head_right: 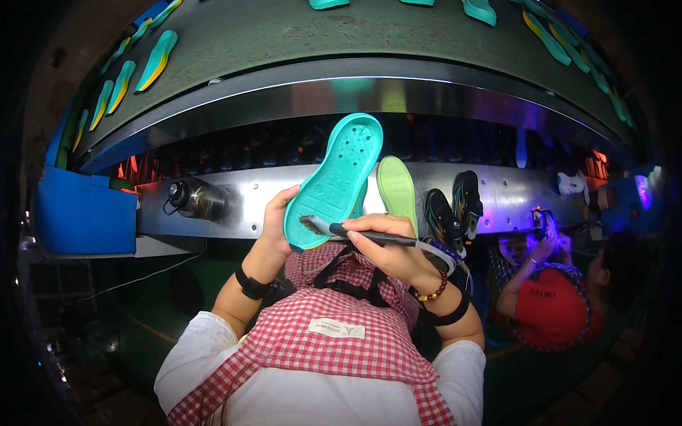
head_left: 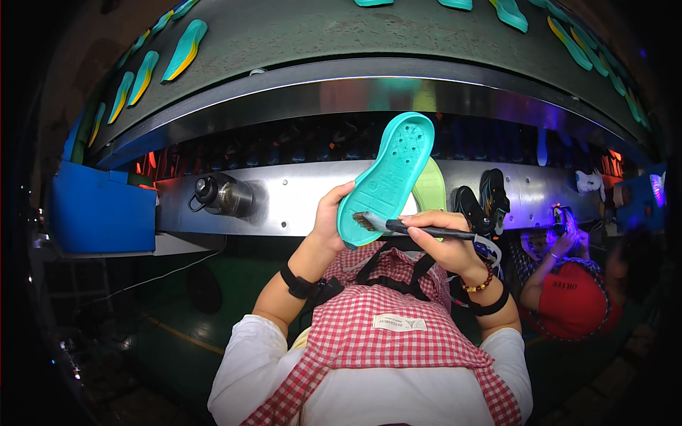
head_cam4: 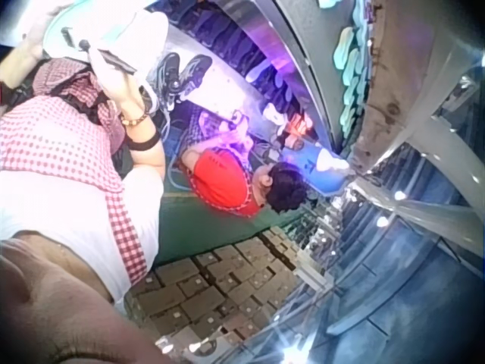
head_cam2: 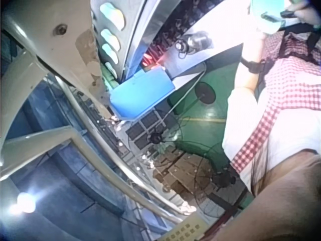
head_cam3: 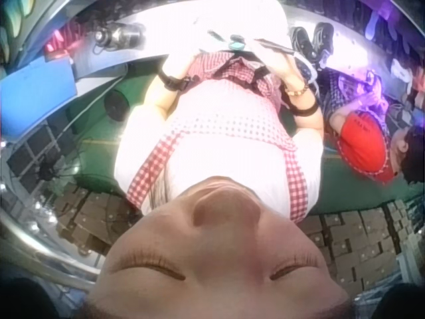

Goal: Applying glue or a coating to shoe soles using a brush on a manufacturing line.

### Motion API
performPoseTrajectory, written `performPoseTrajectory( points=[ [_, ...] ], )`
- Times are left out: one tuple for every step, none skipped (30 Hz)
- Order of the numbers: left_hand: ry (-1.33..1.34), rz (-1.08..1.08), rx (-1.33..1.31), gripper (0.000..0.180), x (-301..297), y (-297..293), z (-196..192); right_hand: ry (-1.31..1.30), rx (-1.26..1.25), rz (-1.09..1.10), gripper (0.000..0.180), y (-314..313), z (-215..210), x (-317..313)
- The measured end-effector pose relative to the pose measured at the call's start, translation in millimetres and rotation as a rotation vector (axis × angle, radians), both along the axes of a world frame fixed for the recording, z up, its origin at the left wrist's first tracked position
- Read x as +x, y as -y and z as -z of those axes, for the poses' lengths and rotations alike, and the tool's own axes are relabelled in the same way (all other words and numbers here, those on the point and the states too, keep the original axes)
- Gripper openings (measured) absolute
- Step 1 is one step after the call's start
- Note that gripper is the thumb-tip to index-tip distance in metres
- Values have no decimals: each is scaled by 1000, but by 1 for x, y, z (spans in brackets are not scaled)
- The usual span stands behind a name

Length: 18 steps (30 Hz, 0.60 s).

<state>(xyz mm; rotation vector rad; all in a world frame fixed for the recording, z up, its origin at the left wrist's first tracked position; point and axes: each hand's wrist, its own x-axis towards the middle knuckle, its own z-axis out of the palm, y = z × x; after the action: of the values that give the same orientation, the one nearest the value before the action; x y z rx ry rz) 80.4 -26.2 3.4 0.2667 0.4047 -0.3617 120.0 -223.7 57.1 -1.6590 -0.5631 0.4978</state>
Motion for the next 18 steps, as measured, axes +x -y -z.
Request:
performPoseTrajectory(
  points=[
    [-2,-1,0,45,1,0,-1,-2,0,-1,14,-4,1,-1],
    [16,-7,15,45,2,1,-4,105,-3,20,13,-7,2,-2],
    [34,-13,30,44,3,2,-5,213,-4,41,13,-9,4,-3],
    [32,-14,30,44,3,2,-5,292,-27,39,14,-10,7,-4],
    [24,-34,73,44,4,3,-3,292,-27,38,14,-12,9,-5],
    [16,-55,116,44,5,3,-1,419,-71,32,15,-13,11,-8],
    [16,-56,116,44,6,3,0,547,-116,27,16,-15,13,-10],
    [12,-61,122,45,6,2,1,609,-106,32,18,-18,15,-12],
    [9,-67,129,45,6,1,2,609,-105,31,18,-19,17,-13],
    [8,-67,129,45,7,1,4,653,-97,40,19,-20,19,-15],
    [10,-76,120,44,7,1,6,698,-89,50,19,-21,21,-17],
    [11,-85,111,44,7,0,6,731,-93,48,20,-21,22,-18],
    [11,-85,111,44,7,0,6,730,-93,48,20,-23,23,-20],
    [15,-91,116,44,8,0,7,756,-94,57,20,-25,23,-21],
    [19,-98,122,44,8,0,7,781,-96,67,21,-26,24,-22],
    [18,-98,123,44,8,0,8,781,-95,67,21,-28,26,-24],
    [32,-95,128,44,8,0,9,790,-97,84,21,-29,27,-25],
    [45,-91,134,45,8,0,10,799,-100,101,21,-31,29,-27]
  ],
)
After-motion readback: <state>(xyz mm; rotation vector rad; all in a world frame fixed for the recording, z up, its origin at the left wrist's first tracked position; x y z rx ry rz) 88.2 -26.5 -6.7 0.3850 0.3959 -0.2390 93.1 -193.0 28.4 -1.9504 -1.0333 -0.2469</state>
